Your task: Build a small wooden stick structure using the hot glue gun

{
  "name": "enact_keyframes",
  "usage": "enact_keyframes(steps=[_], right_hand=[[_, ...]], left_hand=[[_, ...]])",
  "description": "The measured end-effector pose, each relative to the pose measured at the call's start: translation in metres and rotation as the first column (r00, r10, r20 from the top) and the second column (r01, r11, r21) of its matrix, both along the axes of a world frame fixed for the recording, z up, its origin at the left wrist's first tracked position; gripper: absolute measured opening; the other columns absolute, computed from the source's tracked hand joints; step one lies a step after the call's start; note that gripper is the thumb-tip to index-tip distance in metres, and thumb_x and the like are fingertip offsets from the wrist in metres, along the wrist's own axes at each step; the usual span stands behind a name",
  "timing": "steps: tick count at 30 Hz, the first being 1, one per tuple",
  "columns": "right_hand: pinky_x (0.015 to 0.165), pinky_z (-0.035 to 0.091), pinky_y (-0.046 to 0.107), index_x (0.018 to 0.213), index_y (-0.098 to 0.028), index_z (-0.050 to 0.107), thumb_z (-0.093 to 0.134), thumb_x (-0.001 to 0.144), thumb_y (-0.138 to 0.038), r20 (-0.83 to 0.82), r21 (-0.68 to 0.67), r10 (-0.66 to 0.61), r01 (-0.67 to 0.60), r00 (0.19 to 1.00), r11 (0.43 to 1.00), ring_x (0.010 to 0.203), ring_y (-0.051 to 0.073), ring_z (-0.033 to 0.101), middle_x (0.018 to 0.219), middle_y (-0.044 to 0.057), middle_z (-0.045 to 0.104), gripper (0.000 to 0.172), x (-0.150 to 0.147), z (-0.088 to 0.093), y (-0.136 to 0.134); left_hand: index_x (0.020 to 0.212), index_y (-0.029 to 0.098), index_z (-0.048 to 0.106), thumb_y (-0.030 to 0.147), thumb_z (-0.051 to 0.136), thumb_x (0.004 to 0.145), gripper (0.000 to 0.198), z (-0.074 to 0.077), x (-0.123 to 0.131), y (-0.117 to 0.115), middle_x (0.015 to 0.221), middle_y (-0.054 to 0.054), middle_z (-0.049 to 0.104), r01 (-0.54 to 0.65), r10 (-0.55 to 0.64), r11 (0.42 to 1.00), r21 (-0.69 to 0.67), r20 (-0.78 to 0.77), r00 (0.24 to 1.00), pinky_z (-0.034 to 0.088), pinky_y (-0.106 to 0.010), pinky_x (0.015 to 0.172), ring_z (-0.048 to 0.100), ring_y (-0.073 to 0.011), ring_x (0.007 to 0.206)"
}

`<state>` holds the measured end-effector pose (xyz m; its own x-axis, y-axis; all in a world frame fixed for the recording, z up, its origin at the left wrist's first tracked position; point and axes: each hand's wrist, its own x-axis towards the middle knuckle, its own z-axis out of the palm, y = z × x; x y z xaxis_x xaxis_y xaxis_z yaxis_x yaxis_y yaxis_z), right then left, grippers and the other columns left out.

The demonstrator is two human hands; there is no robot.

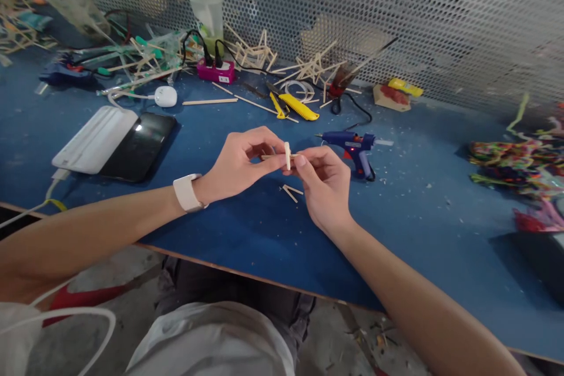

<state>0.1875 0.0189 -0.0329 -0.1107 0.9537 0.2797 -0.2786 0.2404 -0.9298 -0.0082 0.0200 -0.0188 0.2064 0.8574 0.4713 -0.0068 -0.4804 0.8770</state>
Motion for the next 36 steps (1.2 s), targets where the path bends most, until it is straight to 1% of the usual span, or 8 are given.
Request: enact_keyframes(steps=[4, 9, 13, 16, 20, 25, 29, 36], right_hand=[[0.072, 0.073, 0.033, 0.091, -0.029, 0.082, 0.102, 0.087, -0.047, 0.007, -0.001, -0.006, 0.006, 1.000, 1.000, 0.070, 0.016, 0.082, 0.081, -0.004, 0.084, 0.027, 0.0002, -0.0001, -0.0004], [0.076, 0.073, 0.032, 0.092, -0.029, 0.081, 0.100, 0.088, -0.050, 0.073, 0.036, -0.035, 0.032, 0.997, 0.999, 0.072, 0.015, 0.082, 0.084, -0.004, 0.085, 0.029, 0.0018, -0.0029, -0.0008], [0.077, 0.073, 0.033, 0.093, -0.030, 0.082, 0.099, 0.090, -0.047, 0.071, 0.035, -0.026, 0.024, 0.997, 0.999, 0.076, 0.016, 0.084, 0.083, -0.004, 0.084, 0.024, 0.0025, -0.0046, -0.0010], [0.078, 0.073, 0.035, 0.093, -0.031, 0.082, 0.099, 0.090, -0.049, 0.071, 0.031, -0.021, 0.018, 0.997, 0.999, 0.077, 0.017, 0.084, 0.087, -0.003, 0.087, 0.025, 0.0025, -0.0056, -0.0016], [0.079, 0.075, 0.038, 0.095, -0.031, 0.081, 0.098, 0.091, -0.052, 0.090, 0.040, -0.025, 0.022, 0.996, 0.999, 0.077, 0.018, 0.084, 0.090, -0.003, 0.088, 0.026, 0.0027, -0.0066, -0.0022], [0.080, 0.074, 0.037, 0.096, -0.032, 0.082, 0.097, 0.093, -0.048, 0.076, 0.054, -0.007, 0.003, 0.997, 0.999, 0.079, 0.018, 0.085, 0.091, -0.003, 0.088, 0.022, 0.0034, -0.0069, -0.0021], [0.080, 0.073, 0.036, 0.096, -0.032, 0.083, 0.097, 0.093, -0.047, 0.064, 0.065, 0.021, -0.025, 0.998, 0.998, 0.079, 0.017, 0.084, 0.092, -0.003, 0.089, 0.021, 0.0034, -0.0068, -0.0018], [0.078, 0.073, 0.037, 0.093, -0.032, 0.083, 0.099, 0.090, -0.051, 0.061, 0.057, -0.037, 0.034, 0.997, 0.998, 0.077, 0.017, 0.083, 0.090, -0.003, 0.088, 0.026, 0.0012, -0.0044, -0.0024]], left_hand=[[0.103, 0.019, 0.083, 0.032, 0.089, 0.100, 0.014, 0.0007, 0.0008, -0.0017, 0.104, -0.005, 0.082, 0.012, -0.012, 1.000, -0.016, 0.027, 1.000, 0.060, -0.025, 0.072, 0.079, -0.0132, 0.084], [0.097, 0.018, 0.078, 0.026, 0.084, 0.102, 0.011, 0.0014, 0.0009, -0.0030, 0.101, -0.004, 0.079, 0.036, -0.036, 0.999, 0.007, 0.042, 0.998, 0.065, -0.025, 0.077, 0.081, -0.0130, 0.086], [0.099, 0.018, 0.078, 0.029, 0.085, 0.101, 0.013, 0.0013, 0.0000, -0.0034, 0.101, -0.003, 0.077, 0.043, -0.044, 0.999, 0.015, 0.047, 0.998, 0.067, -0.025, 0.079, 0.081, -0.0134, 0.086], [0.102, 0.019, 0.076, 0.030, 0.084, 0.101, 0.013, 0.0014, -0.0007, -0.0041, 0.102, -0.004, 0.078, 0.057, -0.057, 0.998, 0.018, 0.029, 0.998, 0.067, -0.025, 0.079, 0.081, -0.0137, 0.087], [0.105, 0.020, 0.078, 0.024, 0.084, 0.100, 0.010, 0.0025, -0.0012, -0.0055, 0.106, -0.004, 0.078, 0.052, -0.052, 0.998, 0.034, -0.010, 0.999, 0.067, -0.025, 0.080, 0.079, -0.0131, 0.087], [0.102, 0.019, 0.079, 0.035, 0.092, 0.099, 0.022, 0.0039, 0.0001, -0.0056, 0.098, -0.002, 0.077, 0.057, -0.057, 0.998, 0.012, 0.045, 0.997, 0.065, -0.024, 0.076, 0.081, -0.0125, 0.084], [0.100, 0.019, 0.080, 0.043, 0.095, 0.097, 0.028, 0.0049, 0.0005, -0.0053, 0.099, -0.002, 0.079, 0.053, -0.054, 0.998, 0.034, 0.047, 0.997, 0.064, -0.022, 0.073, 0.080, -0.0115, 0.082], [0.102, 0.020, 0.082, 0.048, 0.093, 0.098, 0.030, 0.0039, -0.0007, -0.0062, 0.103, -0.004, 0.079, 0.053, -0.054, 0.998, 0.021, 0.029, 0.998, 0.068, -0.028, 0.081, 0.082, -0.0143, 0.087]])
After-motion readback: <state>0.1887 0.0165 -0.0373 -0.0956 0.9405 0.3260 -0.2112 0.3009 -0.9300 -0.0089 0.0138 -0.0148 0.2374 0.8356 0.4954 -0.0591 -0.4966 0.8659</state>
